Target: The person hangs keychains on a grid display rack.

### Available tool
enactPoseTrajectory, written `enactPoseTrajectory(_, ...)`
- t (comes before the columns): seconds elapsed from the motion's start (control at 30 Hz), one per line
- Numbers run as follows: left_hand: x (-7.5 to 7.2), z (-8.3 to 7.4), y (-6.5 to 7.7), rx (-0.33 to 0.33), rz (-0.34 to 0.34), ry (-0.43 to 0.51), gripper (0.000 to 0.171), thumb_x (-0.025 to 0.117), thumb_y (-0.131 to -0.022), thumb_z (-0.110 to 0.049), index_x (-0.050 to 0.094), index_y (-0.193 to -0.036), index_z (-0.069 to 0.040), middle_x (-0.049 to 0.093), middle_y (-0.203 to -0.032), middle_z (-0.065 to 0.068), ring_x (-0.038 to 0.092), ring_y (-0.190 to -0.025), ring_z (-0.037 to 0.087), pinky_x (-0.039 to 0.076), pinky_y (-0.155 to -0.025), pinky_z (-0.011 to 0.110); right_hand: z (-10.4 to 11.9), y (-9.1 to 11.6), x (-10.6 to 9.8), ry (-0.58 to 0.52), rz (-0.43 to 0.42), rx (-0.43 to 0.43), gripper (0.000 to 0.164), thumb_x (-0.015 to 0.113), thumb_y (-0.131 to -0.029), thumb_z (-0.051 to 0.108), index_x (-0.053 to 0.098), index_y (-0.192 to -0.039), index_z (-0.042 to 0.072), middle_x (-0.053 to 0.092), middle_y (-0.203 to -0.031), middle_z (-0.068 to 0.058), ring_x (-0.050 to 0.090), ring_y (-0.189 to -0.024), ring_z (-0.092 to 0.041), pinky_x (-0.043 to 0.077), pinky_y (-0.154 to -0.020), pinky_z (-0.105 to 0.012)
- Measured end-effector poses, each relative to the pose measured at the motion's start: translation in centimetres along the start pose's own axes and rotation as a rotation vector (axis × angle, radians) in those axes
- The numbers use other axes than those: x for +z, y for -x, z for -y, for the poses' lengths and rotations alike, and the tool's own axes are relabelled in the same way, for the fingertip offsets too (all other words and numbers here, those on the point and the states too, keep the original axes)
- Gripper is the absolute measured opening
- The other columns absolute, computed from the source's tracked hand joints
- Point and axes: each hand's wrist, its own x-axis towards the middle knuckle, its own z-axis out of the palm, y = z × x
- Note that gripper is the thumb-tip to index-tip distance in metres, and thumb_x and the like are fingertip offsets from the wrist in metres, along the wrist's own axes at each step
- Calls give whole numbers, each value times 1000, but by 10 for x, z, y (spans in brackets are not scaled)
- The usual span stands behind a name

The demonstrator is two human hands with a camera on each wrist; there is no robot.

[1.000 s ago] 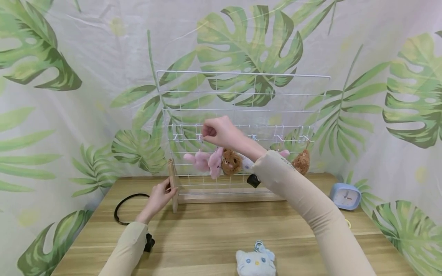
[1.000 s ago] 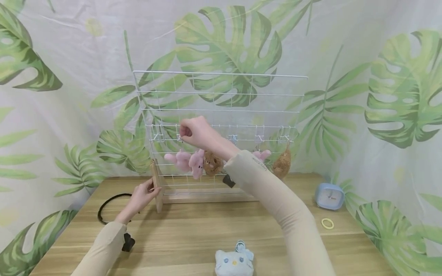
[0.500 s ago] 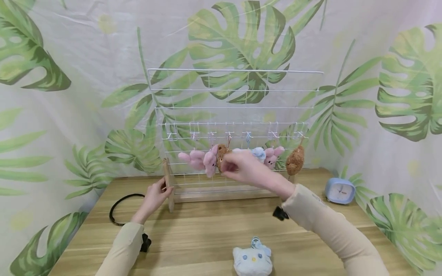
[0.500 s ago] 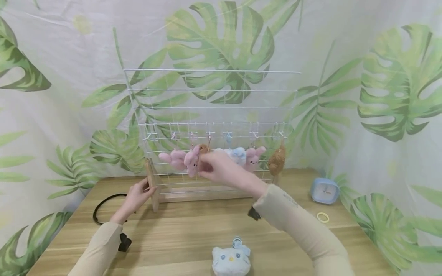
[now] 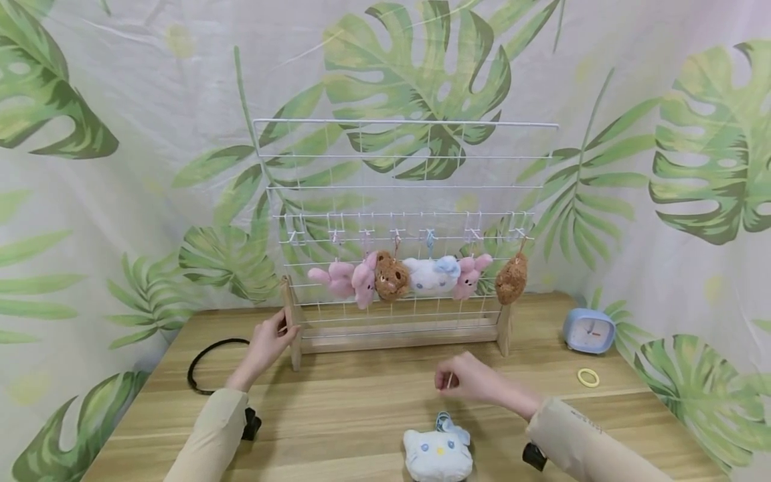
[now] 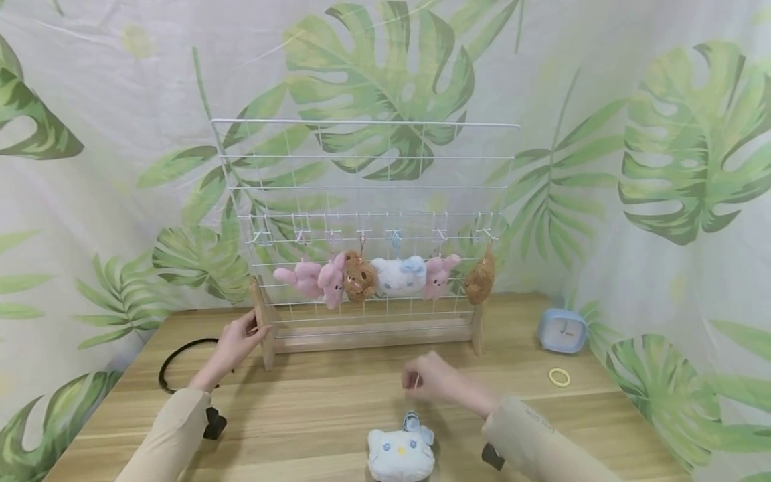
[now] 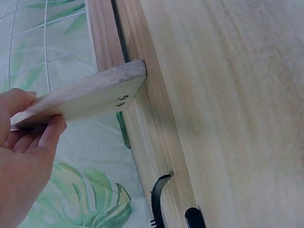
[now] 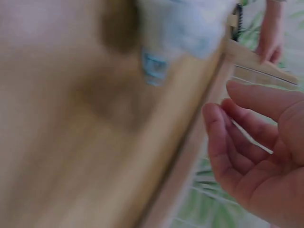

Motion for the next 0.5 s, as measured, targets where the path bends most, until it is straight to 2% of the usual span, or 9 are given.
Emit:
enactPoseTrajectory(0.1,-2,1,-1,-12,16,3,47,56,-99,-9,45,-139,14,57,-128,40,61,-116,50,59,-92,49,-10,8,14,3,47,52,8,75,-79,2,68,-79,6,69,-71,1,54,-63,7,50,-56,-10)
enactPoseTrajectory(0.2,-2,1,-1,-27,23,1,45,56,-100,-10,48,-138,12,58,-129,37,61,-118,48,58,-93,48,-16,12,26,6,75,124,9,75,-77,4,68,-76,8,65,-68,7,49,-60,9,47,-55,-9)
enactPoseTrajectory(0.5,-3,-1,-1,-22,18,7,43,57,-100,-8,48,-137,12,59,-128,37,63,-116,47,59,-92,47,-15,7,36,110,36,153,18,73,-74,-1,63,-64,10,54,-58,10,39,-52,5,38,-48,-10)
